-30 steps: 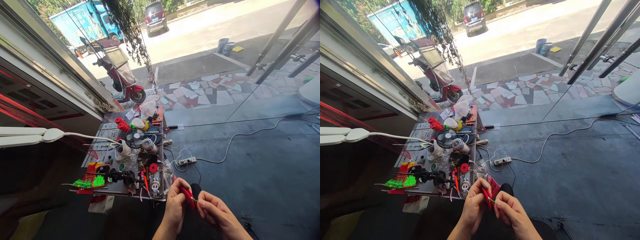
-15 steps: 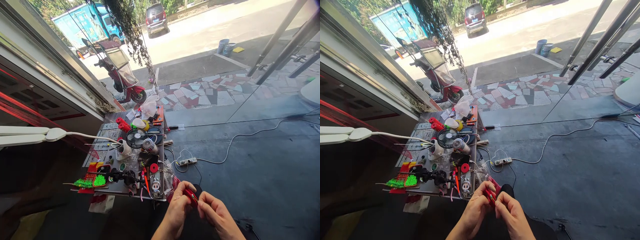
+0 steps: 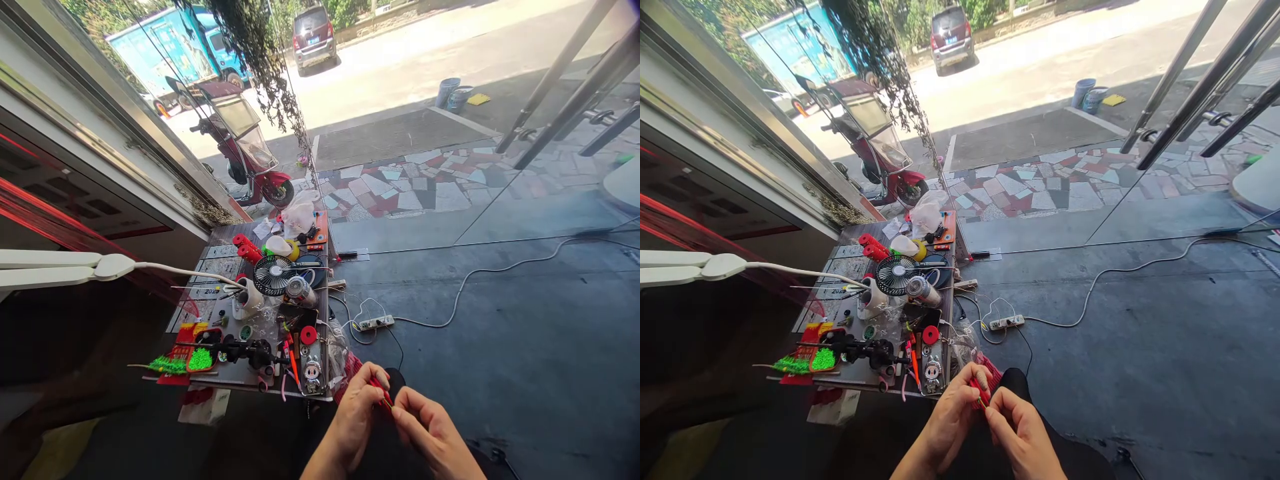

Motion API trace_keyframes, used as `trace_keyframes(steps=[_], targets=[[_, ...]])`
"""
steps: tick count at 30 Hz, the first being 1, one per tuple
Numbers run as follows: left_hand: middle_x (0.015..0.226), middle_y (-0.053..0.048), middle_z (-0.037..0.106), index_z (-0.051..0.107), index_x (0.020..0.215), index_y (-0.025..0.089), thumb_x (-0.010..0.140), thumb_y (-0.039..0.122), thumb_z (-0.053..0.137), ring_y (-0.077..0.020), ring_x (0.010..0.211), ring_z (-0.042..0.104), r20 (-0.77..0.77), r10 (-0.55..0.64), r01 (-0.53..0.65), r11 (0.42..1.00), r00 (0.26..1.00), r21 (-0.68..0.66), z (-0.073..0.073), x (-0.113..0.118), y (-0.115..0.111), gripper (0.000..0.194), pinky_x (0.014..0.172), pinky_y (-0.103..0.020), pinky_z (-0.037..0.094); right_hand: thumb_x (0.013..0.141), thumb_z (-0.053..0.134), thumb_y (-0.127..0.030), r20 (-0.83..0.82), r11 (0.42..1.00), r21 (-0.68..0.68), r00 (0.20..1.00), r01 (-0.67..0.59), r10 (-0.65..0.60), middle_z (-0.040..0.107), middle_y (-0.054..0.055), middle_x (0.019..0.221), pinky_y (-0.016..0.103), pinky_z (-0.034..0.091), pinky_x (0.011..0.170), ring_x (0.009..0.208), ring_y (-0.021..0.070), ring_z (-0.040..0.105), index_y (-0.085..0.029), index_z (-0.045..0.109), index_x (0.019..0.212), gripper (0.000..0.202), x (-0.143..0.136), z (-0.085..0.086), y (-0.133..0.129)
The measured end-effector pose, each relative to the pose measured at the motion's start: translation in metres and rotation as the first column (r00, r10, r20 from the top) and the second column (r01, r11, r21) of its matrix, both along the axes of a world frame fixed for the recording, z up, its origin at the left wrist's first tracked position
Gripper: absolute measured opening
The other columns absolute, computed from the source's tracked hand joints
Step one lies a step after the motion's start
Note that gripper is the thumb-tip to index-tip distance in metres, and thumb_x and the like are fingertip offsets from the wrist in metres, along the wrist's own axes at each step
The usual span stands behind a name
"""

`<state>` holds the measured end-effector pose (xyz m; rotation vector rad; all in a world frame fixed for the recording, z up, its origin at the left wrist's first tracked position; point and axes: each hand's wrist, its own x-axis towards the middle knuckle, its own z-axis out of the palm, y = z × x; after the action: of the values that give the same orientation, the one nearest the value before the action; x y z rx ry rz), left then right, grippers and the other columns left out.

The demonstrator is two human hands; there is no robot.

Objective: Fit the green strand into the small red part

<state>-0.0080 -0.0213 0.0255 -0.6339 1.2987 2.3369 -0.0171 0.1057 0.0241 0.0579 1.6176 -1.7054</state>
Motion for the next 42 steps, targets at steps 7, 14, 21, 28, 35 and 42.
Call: trace_keyframes(steps=[7,14,21,28,35,42], targets=[[0.076,0.0,0.043,0.052,0.071,0.017,0.065,0.018,0.049,-0.0123,0.07,0.037,-0.031,-0.049,0.047,0.997,0.998,-0.06,-0.003,0.005,-0.002,0.007,0.065,-0.024,0.03,0.07,0.046,-0.063,-0.002,1.0,-0.002,1.0,0.005,-0.005,0.031,-0.004,0.057,0.023,0.026,0.05,0.054,0.0099,0.027,-0.02,0.035,0.059,0.047,0.004,-0.001,0.0],[0.081,-0.001,0.044,0.052,0.075,0.017,0.069,0.023,0.05,-0.0129,0.072,0.038,-0.087,-0.072,0.063,0.992,0.994,-0.107,-0.007,0.011,-0.003,0.009,0.068,-0.024,0.031,0.073,0.045,-0.061,-0.034,1.0,0.009,0.999,-0.004,0.004,0.03,-0.004,0.058,0.023,0.026,0.05,0.054,0.0098,0.026,-0.02,0.035,0.06,0.045,0.009,-0.004,0.002],[0.083,-0.002,0.045,0.052,0.076,0.017,0.069,0.022,0.046,-0.0141,0.075,0.04,-0.094,-0.081,0.071,0.992,0.992,-0.1,-0.006,0.011,-0.003,0.009,0.07,-0.026,0.032,0.075,0.044,-0.06,-0.05,1.0,-0.006,0.999,-0.002,0.002,0.03,-0.005,0.057,0.022,0.026,0.048,0.053,0.0094,0.026,-0.02,0.035,0.06,0.044,0.01,-0.005,0.004],[0.084,-0.003,0.044,0.049,0.077,0.017,0.08,0.018,0.033,-0.0161,0.081,0.042,-0.236,-0.184,0.054,0.881,0.954,-0.47,0.005,0.01,0.003,0.017,0.077,-0.029,0.034,0.081,0.045,-0.047,-0.33,0.976,0.218,0.941,-0.004,0.078,0.042,-0.003,0.062,0.021,0.035,0.053,0.056,0.011,0.039,-0.02,0.045,0.074,0.028,0.012,-0.005,0.008],[0.088,-0.004,0.044,0.048,0.077,0.018,0.083,0.014,0.028,-0.0164,0.087,0.044,-0.235,-0.243,0.057,0.799,0.941,-0.599,0.013,0.01,0.006,0.021,0.081,-0.029,0.035,0.086,0.042,-0.035,-0.602,0.927,0.365,0.781,0.084,0.167,0.056,-0.002,0.063,0.019,0.04,0.053,0.054,0.0103,0.052,-0.021,0.052,0.076,0.02,0.011,-0.002,0.008],[0.083,-0.002,0.047,0.048,0.075,0.018,0.079,0.014,0.031,-0.0154,0.082,0.044,-0.193,-0.301,0.155,0.828,0.934,-0.539,0.013,0.008,-0.001,0.018,0.075,-0.028,0.035,0.089,0.039,-0.029,-0.637,0.92,0.381,0.694,-0.094,0.335,0.06,-0.001,0.071,0.019,0.042,0.059,0.062,0.01,0.056,-0.021,0.052,0.079,0.018,0.004,-0.002,0.019]])
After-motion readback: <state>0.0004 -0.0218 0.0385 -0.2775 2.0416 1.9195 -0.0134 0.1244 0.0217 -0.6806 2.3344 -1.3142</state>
